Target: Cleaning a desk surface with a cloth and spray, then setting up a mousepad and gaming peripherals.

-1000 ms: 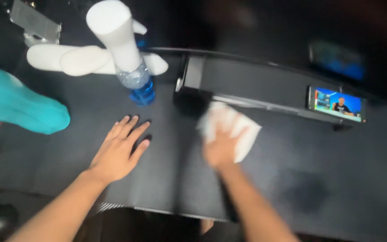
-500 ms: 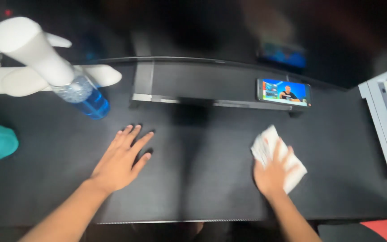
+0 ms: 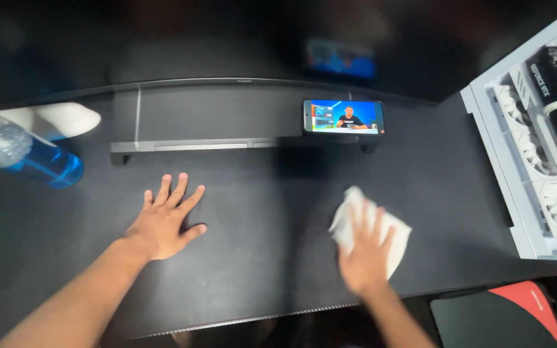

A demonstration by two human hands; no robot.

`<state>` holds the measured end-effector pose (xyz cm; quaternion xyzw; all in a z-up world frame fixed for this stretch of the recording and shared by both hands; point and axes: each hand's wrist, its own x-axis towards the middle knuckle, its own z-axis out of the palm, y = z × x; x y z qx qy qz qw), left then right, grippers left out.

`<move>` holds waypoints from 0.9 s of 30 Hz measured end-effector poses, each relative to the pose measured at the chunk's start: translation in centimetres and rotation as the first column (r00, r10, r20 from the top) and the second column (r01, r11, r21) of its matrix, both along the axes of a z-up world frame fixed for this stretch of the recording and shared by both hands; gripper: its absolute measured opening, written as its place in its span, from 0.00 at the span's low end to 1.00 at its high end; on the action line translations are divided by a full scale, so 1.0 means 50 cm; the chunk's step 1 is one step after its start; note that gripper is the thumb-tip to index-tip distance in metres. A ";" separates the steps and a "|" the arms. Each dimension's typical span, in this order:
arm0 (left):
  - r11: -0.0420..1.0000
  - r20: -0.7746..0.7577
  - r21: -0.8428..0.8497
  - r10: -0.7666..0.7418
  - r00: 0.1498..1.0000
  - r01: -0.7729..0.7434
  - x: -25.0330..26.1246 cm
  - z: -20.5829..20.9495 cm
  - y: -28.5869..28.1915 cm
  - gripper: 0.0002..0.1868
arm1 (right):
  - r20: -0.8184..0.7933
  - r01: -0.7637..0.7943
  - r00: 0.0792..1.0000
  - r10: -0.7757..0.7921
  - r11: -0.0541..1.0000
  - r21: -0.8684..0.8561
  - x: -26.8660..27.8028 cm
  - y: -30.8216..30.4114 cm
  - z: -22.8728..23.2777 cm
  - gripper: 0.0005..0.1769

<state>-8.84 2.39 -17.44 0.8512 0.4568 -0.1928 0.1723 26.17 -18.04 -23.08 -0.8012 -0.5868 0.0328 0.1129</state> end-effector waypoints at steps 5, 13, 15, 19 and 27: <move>0.994 -0.112 -0.086 0.051 0.992 -0.061 0.006 -0.039 0.019 0.37 | 0.034 0.111 0.993 -0.109 0.990 -0.083 -0.031 0.198 -0.085 0.48; 0.991 -0.053 -0.111 0.071 0.996 -0.076 -0.023 -0.068 0.035 0.41 | -0.284 -0.410 0.866 0.412 0.909 0.071 -0.212 0.038 0.042 0.47; 0.995 -0.023 -0.084 0.060 0.998 -0.061 -0.030 -0.074 0.029 0.42 | -0.394 -0.256 0.839 0.374 0.912 0.320 -0.091 -0.048 -0.012 0.37; 0.998 -0.016 -0.062 0.029 0.999 -0.030 -0.021 -0.073 0.028 0.42 | 0.111 -0.008 0.994 0.024 0.991 -0.136 0.124 -0.067 -0.005 0.51; 0.993 0.001 -0.069 0.098 0.995 -0.097 -0.006 -0.067 0.016 0.36 | -0.171 -0.126 0.979 0.108 0.987 -0.098 -0.152 -0.030 0.040 0.51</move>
